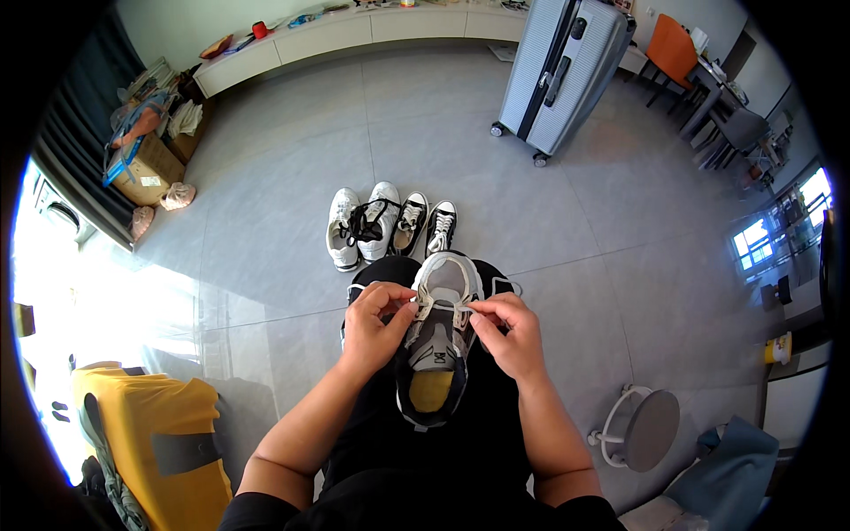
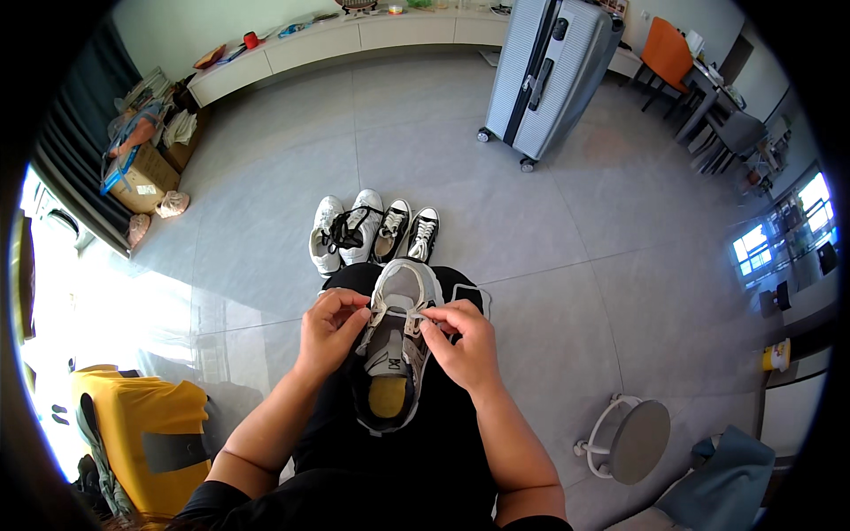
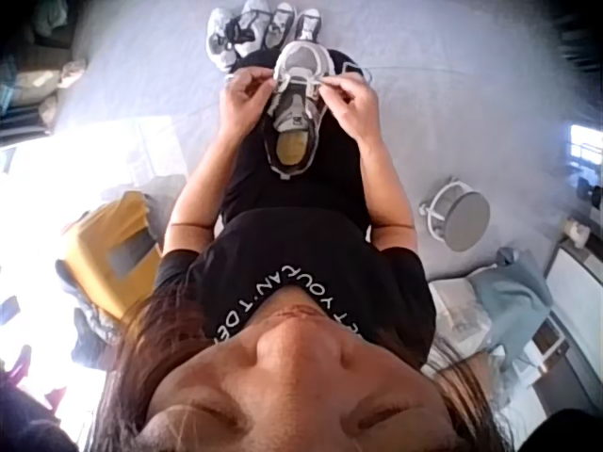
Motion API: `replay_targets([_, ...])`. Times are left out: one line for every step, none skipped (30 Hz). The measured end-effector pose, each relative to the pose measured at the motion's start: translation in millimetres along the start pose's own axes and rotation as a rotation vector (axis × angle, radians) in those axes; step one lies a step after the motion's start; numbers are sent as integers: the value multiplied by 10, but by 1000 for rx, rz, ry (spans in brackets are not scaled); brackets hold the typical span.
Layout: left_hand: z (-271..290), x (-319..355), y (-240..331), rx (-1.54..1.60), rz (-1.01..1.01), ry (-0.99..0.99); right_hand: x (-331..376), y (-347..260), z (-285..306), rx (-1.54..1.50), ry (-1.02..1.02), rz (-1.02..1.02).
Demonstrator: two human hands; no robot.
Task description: The person cleans a shoe by hand, first unlacing it, then removing and wiping an insole with a cloth, and finally placing the insole back inside and re-lacing the shoe.
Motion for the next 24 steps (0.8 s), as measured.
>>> replay_targets([6,-10,38,-11,-15,-13,-4,-49,-15,31,5,27])
replay_targets([9,-19,62,-22,-31,-26,-11,-76,-23,62,10,54])
replay_targets([11,-26,66,-39,-27,-34,-21,-71,-15,105,3,54])
replay_targets([17,-32,68,-56,-23,-42,-32,-67,-6,147,-5,53])
replay_targets([21,-37,71,-73,-18,-49,-44,-65,-4,190,-14,53])
replay_targets([23,-41,83,-84,-33,-52,-60,-73,-11,194,-28,60])
replay_targets([18,-47,98,-96,-47,-56,-77,-87,-16,198,-40,67])
replay_targets([15,-54,114,-107,-62,-60,-91,-101,-22,202,-52,74])
replay_targets([11,-63,138,-147,-113,-76,-100,-113,-31,189,-59,60])
replay_targets([8,-74,166,-186,-164,-91,-108,-128,-43,177,-65,46])
replay_targets([4,-86,193,-224,-216,-107,-119,-134,-52,165,-72,32])
replay_targets([-3,-101,211,-241,-230,-129,-135,-129,-46,192,-96,60])
replay_targets([-9,-117,229,-258,-244,-151,-155,-115,-28,218,-121,88])
replay_targets([-11,-126,247,-274,-258,-173,-173,-106,-16,244,-146,117])
replay_targets([-10,-131,264,-294,-252,-195,-188,-99,-10,259,-151,118])
replay_targets([-11,-137,280,-314,-247,-218,-202,-90,-5,274,-154,119])
replay_targets([-13,-139,295,-334,-243,-242,-215,-85,-2,289,-156,120])
replay_targets([-14,-138,313,-336,-214,-253,-227,-114,3,363,-107,211])
replay_targets([-11,-129,333,-339,-183,-264,-235,-157,-2,435,-60,302])
replay_targets([-13,-123,337,-342,-152,-275,-234,-188,-13,506,-11,392])
replay_targets([-15,-120,334,-340,-153,-275,-227,-198,-40,558,24,451])
replay_targets([-20,-118,334,-339,-155,-275,-218,-206,-73,609,60,512])
replay_targets([-26,-115,333,-338,-156,-274,-208,-206,-92,659,97,572])
replay_targets([-34,-112,322,-326,-178,-263,-199,-186,-98,666,111,615])
Point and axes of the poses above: each hand's wrist, its own x-axis away from the middle knuckle, its own z-axis out of the back of the hand, y = z × x, the point moved 2 cm from there along -x, towards the middle knuckle, and after that the axes turned 1 degree about y, right-handed, at the moved point
